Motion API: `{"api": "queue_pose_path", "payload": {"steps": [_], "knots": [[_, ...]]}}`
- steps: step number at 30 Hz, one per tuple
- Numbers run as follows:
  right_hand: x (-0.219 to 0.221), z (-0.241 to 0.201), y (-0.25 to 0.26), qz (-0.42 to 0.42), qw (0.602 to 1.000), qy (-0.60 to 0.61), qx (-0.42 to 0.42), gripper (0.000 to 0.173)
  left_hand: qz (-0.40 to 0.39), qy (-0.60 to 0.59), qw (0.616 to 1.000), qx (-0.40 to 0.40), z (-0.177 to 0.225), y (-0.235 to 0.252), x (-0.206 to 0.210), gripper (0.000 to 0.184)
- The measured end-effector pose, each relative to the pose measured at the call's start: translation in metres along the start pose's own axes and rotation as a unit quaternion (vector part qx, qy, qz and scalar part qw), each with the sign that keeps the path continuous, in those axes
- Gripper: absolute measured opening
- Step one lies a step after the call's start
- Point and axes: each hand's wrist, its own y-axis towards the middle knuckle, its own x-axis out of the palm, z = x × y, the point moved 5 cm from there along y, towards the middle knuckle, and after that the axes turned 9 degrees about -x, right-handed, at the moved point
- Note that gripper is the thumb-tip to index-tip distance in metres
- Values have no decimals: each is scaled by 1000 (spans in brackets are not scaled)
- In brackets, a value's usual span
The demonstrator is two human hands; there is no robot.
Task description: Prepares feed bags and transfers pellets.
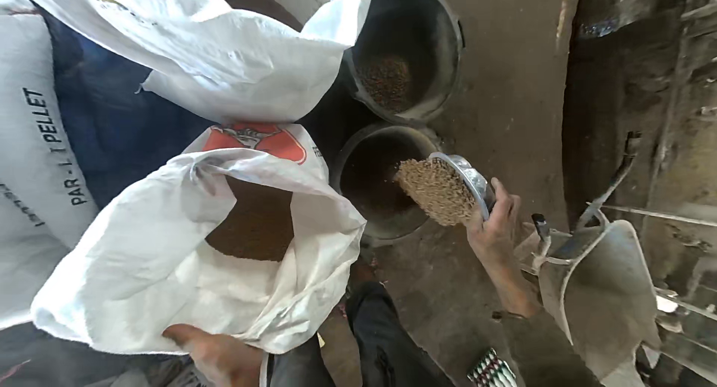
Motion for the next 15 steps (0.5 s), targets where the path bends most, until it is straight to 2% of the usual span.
{"api": "queue_pose_path", "payload": {"steps": [2,6,10,12,14,15], "knots": [[21,8,-7,47,998,-38,-7,54,-9,-3,1000,13,1,0,1,65],[44,22,-28,161,977,-111,-84,51,-12,-8,1000,11,1,-1,1,65],[3,-2,-29,205,968,-79,-123,45,-2,-5,1000,-4,4,-1,-1,65],[-22,-44,-23,171,969,13,-177,40,6,1,1000,-17,7,-1,1,64],[-25,-106,-15,52,962,126,-238,41,12,3,999,-32,6,1,-1,63],[-10,-142,-13,-16,946,179,-269,41,13,7,999,-42,5,2,-3,63]]}}
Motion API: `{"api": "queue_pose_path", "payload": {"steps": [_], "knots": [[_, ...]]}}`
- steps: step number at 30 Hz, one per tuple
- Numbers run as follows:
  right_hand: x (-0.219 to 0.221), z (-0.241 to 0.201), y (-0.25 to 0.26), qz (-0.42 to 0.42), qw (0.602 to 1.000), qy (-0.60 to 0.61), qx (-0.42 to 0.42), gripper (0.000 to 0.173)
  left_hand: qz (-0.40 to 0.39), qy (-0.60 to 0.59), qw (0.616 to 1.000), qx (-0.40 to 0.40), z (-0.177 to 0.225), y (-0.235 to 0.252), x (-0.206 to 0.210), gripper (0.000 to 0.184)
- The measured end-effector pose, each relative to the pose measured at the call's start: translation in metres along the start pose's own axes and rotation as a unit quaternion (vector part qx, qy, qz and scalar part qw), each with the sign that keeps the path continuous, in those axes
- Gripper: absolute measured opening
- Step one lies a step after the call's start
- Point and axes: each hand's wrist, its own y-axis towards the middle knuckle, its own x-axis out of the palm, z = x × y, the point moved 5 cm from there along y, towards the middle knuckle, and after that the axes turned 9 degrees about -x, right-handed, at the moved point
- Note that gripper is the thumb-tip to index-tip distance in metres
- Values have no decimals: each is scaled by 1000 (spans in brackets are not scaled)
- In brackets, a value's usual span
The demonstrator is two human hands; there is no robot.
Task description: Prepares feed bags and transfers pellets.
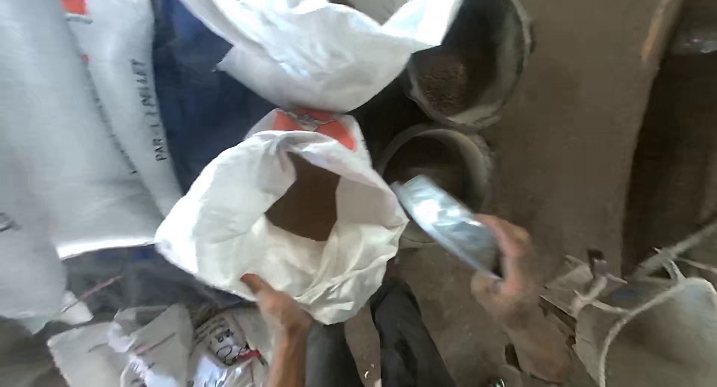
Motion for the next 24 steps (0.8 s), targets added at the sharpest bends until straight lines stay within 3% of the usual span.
{"api": "queue_pose_path", "payload": {"steps": [3,6,7,9,11,13,16,19,22,23,24], "knots": [[135,-49,46,-169,979,107,-29,44,31,17,999,-28,2,5,-7,61],[281,-47,71,-415,902,105,49,47,36,16,998,-55,4,10,-15,61],[317,-41,78,-405,907,101,57,49,31,7,998,-61,4,13,-18,61],[361,-31,83,-267,959,86,43,45,30,-3,997,-68,3,14,-27,59],[385,-24,88,-160,985,37,44,42,25,8,998,-58,3,16,-33,58],[396,-22,84,-146,986,38,72,44,22,7,998,-55,-2,18,-42,62],[409,-16,62,-295,933,123,167,44,-25,-17,999,-42,0,19,-41,72],[436,-8,45,-490,833,139,214,50,-30,-12,999,-32,6,18,-40,69],[406,-19,69,-545,788,182,221,46,-10,-13,998,-57,6,15,-46,62],[390,-29,88,-548,784,190,221,43,-8,-15,998,-67,7,15,-46,58],[383,-30,97,-511,811,210,192,43,-4,-12,997,-72,6,15,-46,56]]}}
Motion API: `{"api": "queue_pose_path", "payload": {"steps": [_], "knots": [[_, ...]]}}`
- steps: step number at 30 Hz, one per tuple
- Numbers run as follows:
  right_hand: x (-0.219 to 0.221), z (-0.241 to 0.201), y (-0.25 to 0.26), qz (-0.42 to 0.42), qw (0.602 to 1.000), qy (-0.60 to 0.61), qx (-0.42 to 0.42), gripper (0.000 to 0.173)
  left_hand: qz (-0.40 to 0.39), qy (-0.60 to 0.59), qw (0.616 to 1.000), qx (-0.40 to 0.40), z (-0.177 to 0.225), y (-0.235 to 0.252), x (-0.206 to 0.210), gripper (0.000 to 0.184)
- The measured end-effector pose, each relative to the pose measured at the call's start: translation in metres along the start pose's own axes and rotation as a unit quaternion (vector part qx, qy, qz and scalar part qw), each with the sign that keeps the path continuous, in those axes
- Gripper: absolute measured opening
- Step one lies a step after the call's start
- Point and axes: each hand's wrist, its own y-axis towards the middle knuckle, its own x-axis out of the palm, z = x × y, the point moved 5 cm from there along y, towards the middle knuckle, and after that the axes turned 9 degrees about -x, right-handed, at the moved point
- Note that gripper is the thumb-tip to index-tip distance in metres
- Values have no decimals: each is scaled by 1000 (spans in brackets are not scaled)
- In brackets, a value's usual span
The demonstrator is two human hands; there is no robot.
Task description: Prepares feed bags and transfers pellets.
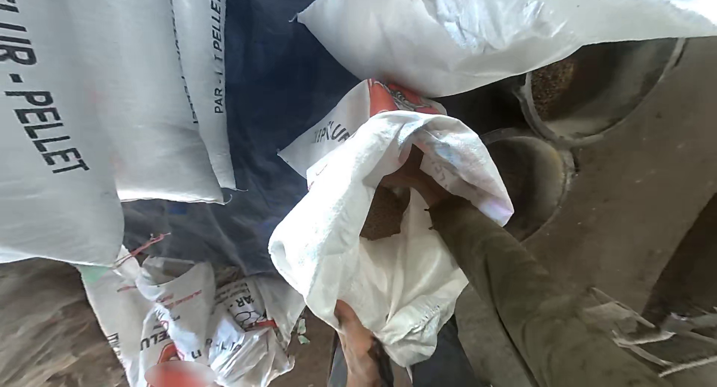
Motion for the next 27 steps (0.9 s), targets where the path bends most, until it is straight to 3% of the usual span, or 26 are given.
{"api": "queue_pose_path", "payload": {"steps": [3,6,9,13,14,16,19,21,24,27], "knots": [[2,28,10,75,989,49,-118,53,27,-2,1000,-5,-7,2,8,61],[-3,36,13,37,994,4,-104,40,9,-24,999,42,-9,4,13,73],[-11,33,0,20,997,22,-71,42,-2,-32,998,62,-11,4,14,80],[-34,13,-41,93,982,63,-154,49,35,22,998,45,-6,-4,20,64],[-43,9,-59,114,982,71,-136,47,51,23,998,39,-3,-7,24,60],[-65,15,-103,113,985,132,-16,46,61,10,997,50,-2,-13,33,59],[-109,33,-170,210,933,293,18,42,54,-13,995,83,-5,-9,39,60],[-156,47,-223,301,902,310,15,43,69,-19,994,85,-4,-8,41,61],[-238,70,-310,438,862,249,57,49,66,-18,993,96,-5,-6,42,62],[-316,81,-373,542,828,109,93,59,67,-2,990,121,-3,-8,45,62]]}}
